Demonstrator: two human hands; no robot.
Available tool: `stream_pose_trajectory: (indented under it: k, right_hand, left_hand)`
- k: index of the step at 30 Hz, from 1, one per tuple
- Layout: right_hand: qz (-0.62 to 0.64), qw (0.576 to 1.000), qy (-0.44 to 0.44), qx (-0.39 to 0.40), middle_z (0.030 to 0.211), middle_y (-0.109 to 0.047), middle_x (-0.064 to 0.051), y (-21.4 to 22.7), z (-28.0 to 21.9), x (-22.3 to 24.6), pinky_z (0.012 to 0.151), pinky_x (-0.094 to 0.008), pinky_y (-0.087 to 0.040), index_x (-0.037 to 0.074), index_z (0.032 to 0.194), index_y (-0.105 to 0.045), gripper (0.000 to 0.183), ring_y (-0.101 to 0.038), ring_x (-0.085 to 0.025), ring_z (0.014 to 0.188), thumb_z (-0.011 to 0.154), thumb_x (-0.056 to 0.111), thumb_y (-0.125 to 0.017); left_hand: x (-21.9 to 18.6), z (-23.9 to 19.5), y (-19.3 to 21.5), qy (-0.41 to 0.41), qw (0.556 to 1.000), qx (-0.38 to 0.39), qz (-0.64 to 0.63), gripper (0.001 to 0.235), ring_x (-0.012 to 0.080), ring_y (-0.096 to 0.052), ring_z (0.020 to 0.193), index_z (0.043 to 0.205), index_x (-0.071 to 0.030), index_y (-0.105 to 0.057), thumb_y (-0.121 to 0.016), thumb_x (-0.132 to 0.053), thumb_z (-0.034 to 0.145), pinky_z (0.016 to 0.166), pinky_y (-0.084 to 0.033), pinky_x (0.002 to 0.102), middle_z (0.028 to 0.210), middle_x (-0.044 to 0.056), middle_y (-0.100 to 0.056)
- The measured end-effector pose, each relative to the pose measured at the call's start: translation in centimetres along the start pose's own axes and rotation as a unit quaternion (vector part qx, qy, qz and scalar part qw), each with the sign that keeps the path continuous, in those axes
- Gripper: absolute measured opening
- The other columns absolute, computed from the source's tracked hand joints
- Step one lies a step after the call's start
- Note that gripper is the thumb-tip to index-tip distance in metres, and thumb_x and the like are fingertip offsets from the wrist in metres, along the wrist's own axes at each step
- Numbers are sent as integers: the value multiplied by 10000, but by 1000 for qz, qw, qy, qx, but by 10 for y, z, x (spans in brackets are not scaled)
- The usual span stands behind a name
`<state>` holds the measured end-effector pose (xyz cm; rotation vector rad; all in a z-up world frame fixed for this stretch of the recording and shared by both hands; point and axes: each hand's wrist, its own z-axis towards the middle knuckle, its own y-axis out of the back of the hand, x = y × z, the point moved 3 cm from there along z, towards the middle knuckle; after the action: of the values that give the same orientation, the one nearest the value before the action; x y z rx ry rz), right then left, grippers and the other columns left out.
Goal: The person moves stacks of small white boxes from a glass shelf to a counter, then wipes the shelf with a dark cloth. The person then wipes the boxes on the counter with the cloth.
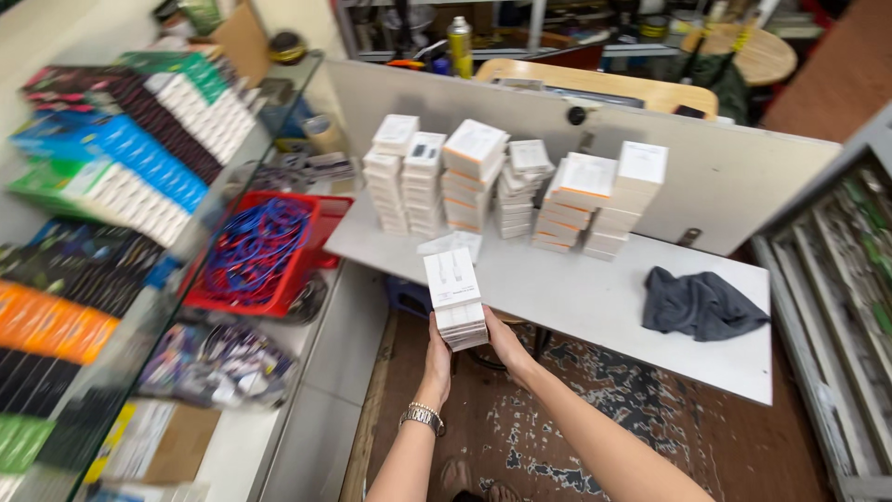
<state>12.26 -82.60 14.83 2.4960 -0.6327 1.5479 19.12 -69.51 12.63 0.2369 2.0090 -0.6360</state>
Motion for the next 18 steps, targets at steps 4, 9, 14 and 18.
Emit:
stream_pose_trajectory:
  k: [4, 9, 14, 18]
  right_hand:
    - [40, 998, 24, -45, 1473, -612, -57, 47, 15, 0, 1153, -338, -345, 52, 1476, -539, 704, -529, -168, 1347, 1039, 551, -301]
    - [5, 991, -11, -137, 1545, -508, -54, 98, 35, -9, 1189, -345, -260, 96, 1545, -433, 716, -410, -162, 1426, 1040, 571, -253]
    - [88, 975, 19, -203, 1523, -550, -89, 140, 48, -28, 1175, -374, -326, 83, 1526, -457, 733, -471, -214, 1413, 1020, 577, -267]
    - [118, 956, 26, -267, 1513, -555, -101, 182, 49, -51, 1168, -382, -336, 82, 1524, -470, 740, -467, -217, 1410, 1014, 585, -284]
  left_hand:
    - [8, 38, -43, 11, 999, 39, 34, 835, 165, -326, 1512, 1595, -123, -307, -238, -680, 977, 1223, -235, 333, 1632, 49, -398]
    - [16, 78, -85, 53, 986, 82, 135, 886, 165, -275, 1525, 1599, -92, -315, -208, -710, 973, 1226, -198, 336, 1642, 74, -348]
    - [24, 106, -128, 100, 970, 148, 163, 892, 193, -351, 1503, 1579, -67, -343, -248, -706, 965, 1219, -221, 337, 1618, 91, -421]
    - [38, 123, -167, 132, 950, 212, 189, 902, 201, -378, 1492, 1564, -51, -374, -268, -710, 957, 1214, -228, 337, 1608, 102, -447]
